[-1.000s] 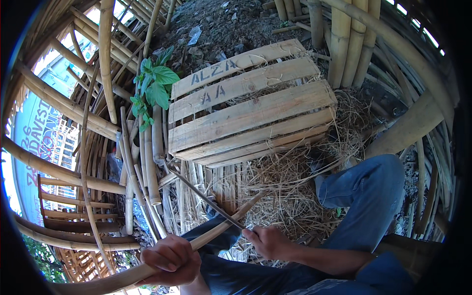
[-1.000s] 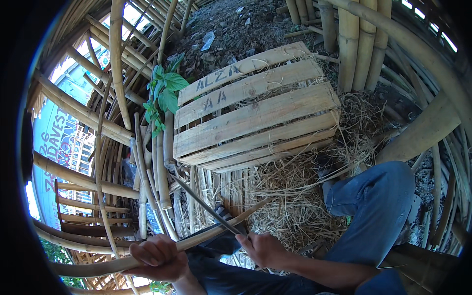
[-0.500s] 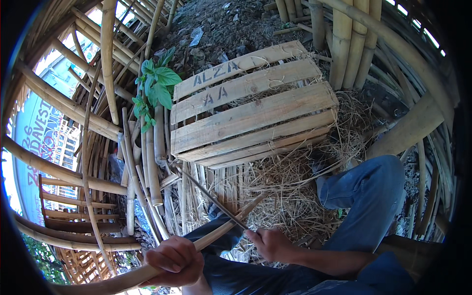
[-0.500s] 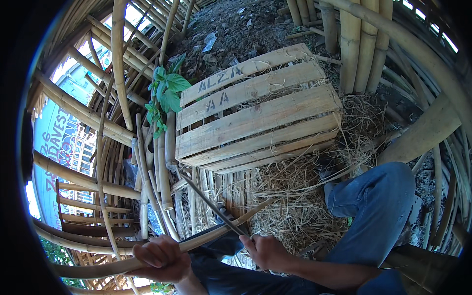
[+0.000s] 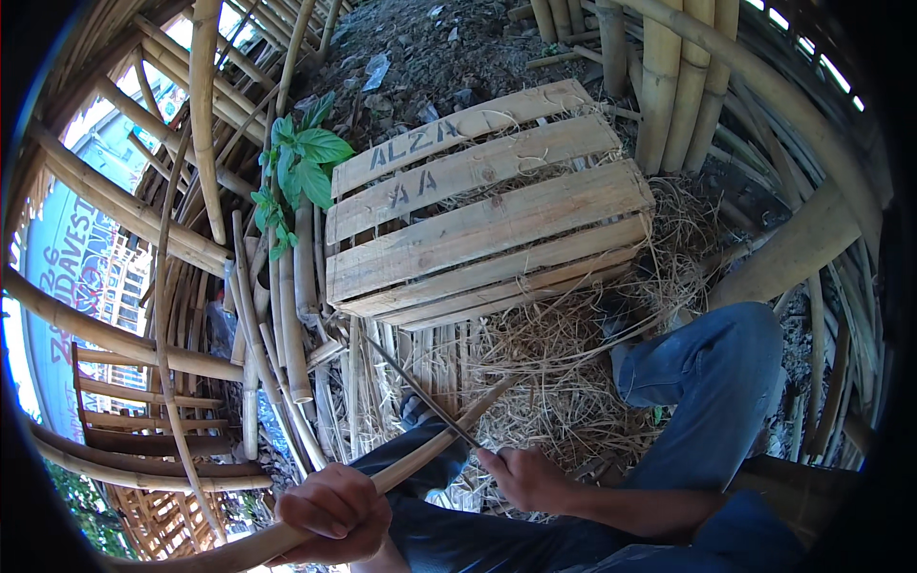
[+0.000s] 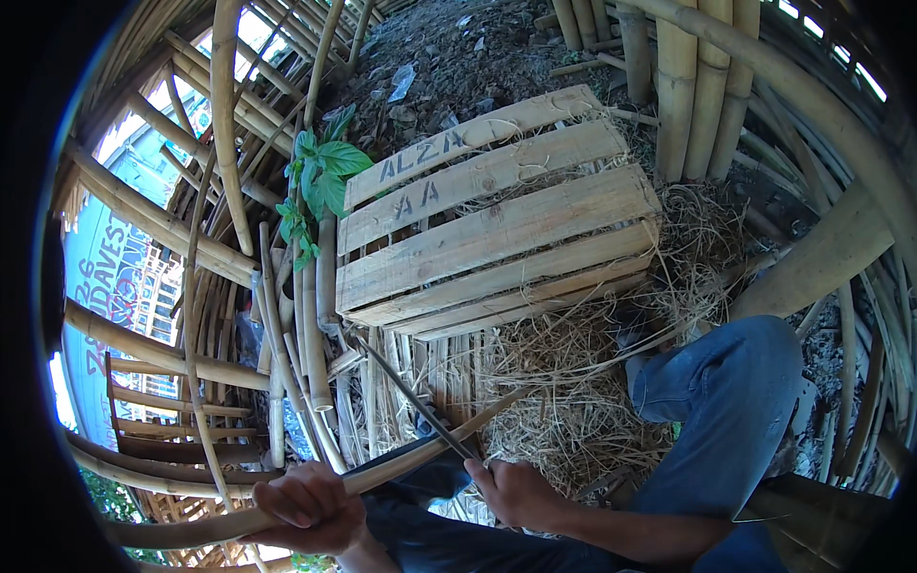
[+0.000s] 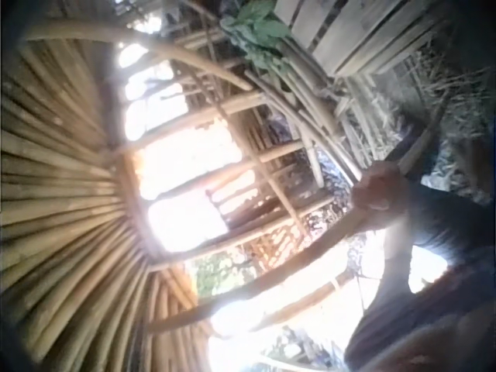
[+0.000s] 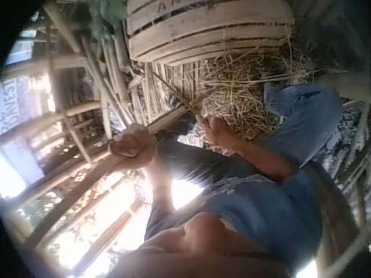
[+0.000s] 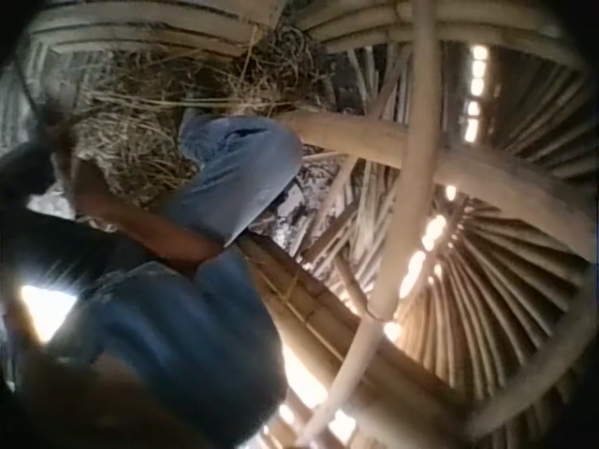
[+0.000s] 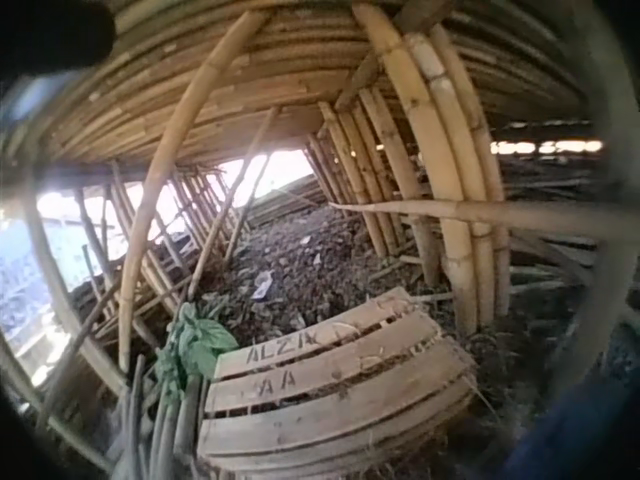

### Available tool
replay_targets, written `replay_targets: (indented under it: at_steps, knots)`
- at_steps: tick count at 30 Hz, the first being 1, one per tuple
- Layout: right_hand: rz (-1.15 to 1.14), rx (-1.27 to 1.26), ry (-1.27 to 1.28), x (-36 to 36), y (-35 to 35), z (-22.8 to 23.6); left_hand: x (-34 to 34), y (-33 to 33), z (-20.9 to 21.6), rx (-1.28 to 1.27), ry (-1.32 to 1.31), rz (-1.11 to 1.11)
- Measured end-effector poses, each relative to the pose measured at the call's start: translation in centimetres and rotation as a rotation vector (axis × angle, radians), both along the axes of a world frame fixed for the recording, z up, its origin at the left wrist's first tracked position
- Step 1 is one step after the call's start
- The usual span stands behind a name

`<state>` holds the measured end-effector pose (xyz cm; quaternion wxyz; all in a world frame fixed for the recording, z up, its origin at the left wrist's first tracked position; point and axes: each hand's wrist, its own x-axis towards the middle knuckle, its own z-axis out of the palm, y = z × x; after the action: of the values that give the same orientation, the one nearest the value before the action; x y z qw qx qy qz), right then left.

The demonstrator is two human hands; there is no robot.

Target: The person holds a bamboo strip and scrapes along its surface with a knife.

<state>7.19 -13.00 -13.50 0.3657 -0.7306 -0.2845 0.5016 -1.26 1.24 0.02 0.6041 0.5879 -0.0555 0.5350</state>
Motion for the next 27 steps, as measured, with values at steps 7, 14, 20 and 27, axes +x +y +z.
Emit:
replay_targets:
  at_steps: [7, 14, 20, 27]
  knots:
    - [0.004, 0.001, 0.068, -0.4, -0.1, -0.1, 0.1, -0.2, 0.3, -0.020, 0.004, 0.001]
    - [-0.037, 0.032, 0.011, -0.8, -0.4, -0.2, 0.1, -0.1, 0.0, -0.061, -0.067, -0.007]
    - [-0.179, 0.171, 0.001, -0.7, -0.1, 0.0, 0.0, -0.1, -0.1, 0.001, -0.045, -0.082]
    - [-0.081, 0.028, 0.001, 0.0, 0.1, 0.8, 0.2, -0.2, 0.1, -0.007, -0.003, -0.027]
